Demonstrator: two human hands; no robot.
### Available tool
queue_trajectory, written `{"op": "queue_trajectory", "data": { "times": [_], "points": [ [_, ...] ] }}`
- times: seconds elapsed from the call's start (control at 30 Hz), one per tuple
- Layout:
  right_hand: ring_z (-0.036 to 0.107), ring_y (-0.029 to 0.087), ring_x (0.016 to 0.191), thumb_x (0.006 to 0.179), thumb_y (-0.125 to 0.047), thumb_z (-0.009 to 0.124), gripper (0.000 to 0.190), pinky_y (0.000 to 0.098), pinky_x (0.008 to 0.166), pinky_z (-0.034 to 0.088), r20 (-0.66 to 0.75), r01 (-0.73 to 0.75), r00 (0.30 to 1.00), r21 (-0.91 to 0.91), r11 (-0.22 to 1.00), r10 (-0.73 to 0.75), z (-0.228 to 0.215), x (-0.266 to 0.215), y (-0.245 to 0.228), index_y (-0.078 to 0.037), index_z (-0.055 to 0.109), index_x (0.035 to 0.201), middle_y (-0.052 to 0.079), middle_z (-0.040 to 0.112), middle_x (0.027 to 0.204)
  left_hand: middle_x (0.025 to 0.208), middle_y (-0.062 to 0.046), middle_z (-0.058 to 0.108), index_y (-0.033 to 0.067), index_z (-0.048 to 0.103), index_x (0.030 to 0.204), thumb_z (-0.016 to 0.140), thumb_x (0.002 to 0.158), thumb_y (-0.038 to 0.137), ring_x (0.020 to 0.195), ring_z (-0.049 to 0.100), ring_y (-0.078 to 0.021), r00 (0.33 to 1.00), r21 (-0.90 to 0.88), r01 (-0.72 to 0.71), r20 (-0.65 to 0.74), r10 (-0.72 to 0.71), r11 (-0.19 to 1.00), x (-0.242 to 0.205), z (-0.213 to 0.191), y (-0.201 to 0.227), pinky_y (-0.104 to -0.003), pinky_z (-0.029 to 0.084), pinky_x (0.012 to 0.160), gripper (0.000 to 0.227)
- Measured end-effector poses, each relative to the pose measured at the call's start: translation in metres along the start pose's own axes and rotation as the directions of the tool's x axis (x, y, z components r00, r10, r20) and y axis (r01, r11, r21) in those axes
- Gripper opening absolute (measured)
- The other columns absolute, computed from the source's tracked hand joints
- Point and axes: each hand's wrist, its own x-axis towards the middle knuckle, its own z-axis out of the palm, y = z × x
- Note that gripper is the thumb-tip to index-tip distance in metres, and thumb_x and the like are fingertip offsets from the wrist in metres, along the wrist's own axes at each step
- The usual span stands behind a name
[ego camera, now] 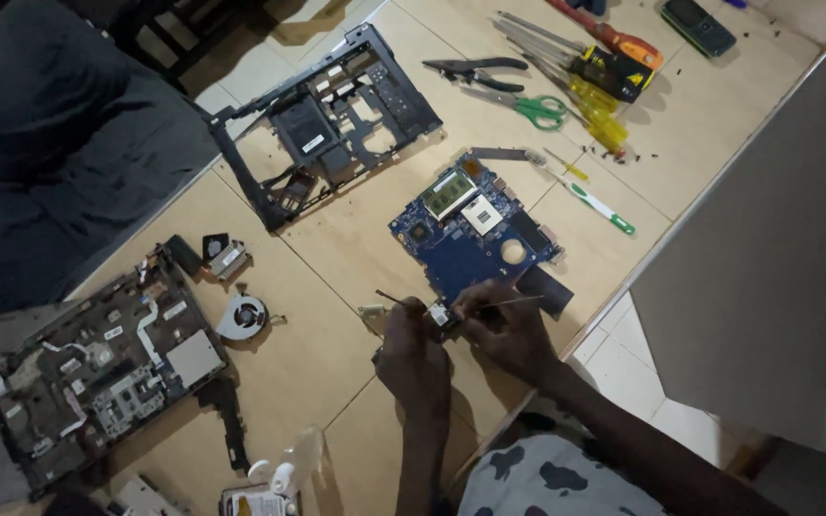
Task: The person uses a thin metal tool to work on a small electronic component held in their hands. The workspace contains a disassembled laptop, a motherboard, and various tools.
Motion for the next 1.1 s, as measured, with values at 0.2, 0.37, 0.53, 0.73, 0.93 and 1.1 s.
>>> {"op": "queue_trajectory", "data": {
  "times": [0.2, 0.37, 0.53, 0.73, 0.93, 1.1],
  "points": [
    [0.072, 0.026, 0.068, 0.081, 0.003, 0.079, 0.018, 0.0347, 0.056, 0.057, 0.022, 0.059, 0.998, 0.026, 0.998, -0.059, -0.003, -0.001, 0.004, -0.009, 0.069, 0.090, 0.014, 0.076, 0.089, 0.077, 0.005, 0.066, 0.0299, 0.059, 0.101, 0.070, 0.085, 0.027, 0.073, 0.074, -0.0269, 0.992, -0.114, -0.011, 0.122, 0.025, 0.993, 0.000, -0.010, -0.004, -0.045, 0.059, 0.069, 0.019],
    [0.071, 0.022, 0.066, 0.081, 0.004, 0.077, 0.017, 0.0320, 0.054, 0.056, -0.004, 0.053, 0.999, 0.046, 0.998, -0.053, 0.000, 0.005, -0.001, -0.010, 0.070, 0.089, 0.012, 0.075, 0.086, 0.082, 0.004, 0.068, 0.0319, 0.060, 0.105, 0.071, 0.081, 0.021, 0.078, 0.074, -0.0266, 0.988, -0.114, 0.012, 0.153, 0.006, 0.993, 0.007, -0.019, 0.004, -0.044, 0.058, 0.075, 0.029],
    [0.069, 0.019, 0.063, 0.079, 0.005, 0.079, 0.017, 0.0307, 0.052, 0.056, -0.019, 0.039, 0.999, 0.120, 0.992, -0.037, 0.003, -0.001, 0.002, -0.007, 0.071, 0.087, 0.012, 0.074, 0.080, 0.082, 0.004, 0.070, 0.0314, 0.061, 0.103, 0.070, 0.077, 0.020, 0.078, 0.075, -0.0264, 0.984, -0.142, 0.032, 0.177, -0.006, 0.989, 0.003, -0.016, 0.001, -0.045, 0.058, 0.076, 0.030],
    [0.073, 0.024, 0.066, 0.081, 0.000, 0.081, 0.016, 0.0319, 0.053, 0.058, 0.000, 0.025, 1.000, 0.016, 1.000, -0.025, 0.003, 0.000, -0.001, -0.012, 0.071, 0.087, 0.011, 0.076, 0.086, 0.075, 0.003, 0.071, 0.0316, 0.064, 0.094, 0.061, 0.084, 0.018, 0.072, 0.075, -0.0284, 0.982, -0.224, 0.188, 0.074, -0.175, 0.956, 0.007, -0.021, 0.017, -0.045, 0.059, 0.074, 0.017],
    [0.071, 0.020, 0.066, 0.081, 0.005, 0.080, 0.019, 0.0305, 0.055, 0.060, 0.022, 0.024, 0.999, 0.088, 0.996, -0.026, 0.001, -0.001, -0.001, -0.009, 0.070, 0.088, 0.011, 0.075, 0.086, 0.067, -0.003, 0.069, 0.0262, 0.066, 0.094, 0.062, 0.084, 0.011, 0.066, 0.073, -0.0340, 0.999, -0.183, 0.034, 0.014, -0.032, 0.982, 0.011, -0.025, 0.019, -0.048, 0.058, 0.065, 0.019],
    [0.073, 0.021, 0.071, 0.083, 0.005, 0.079, 0.019, 0.0325, 0.059, 0.060, 0.022, -0.002, 1.000, 0.062, 0.998, 0.001, 0.001, -0.001, -0.004, -0.009, 0.068, 0.089, 0.012, 0.076, 0.087, 0.076, -0.003, 0.073, 0.0302, 0.064, 0.096, 0.062, 0.088, 0.017, 0.074, 0.074, -0.0350, 0.980, -0.217, 0.196, 0.028, -0.195, 0.956, 0.014, -0.027, 0.028, -0.052, 0.059, 0.074, 0.016]
  ]
}}
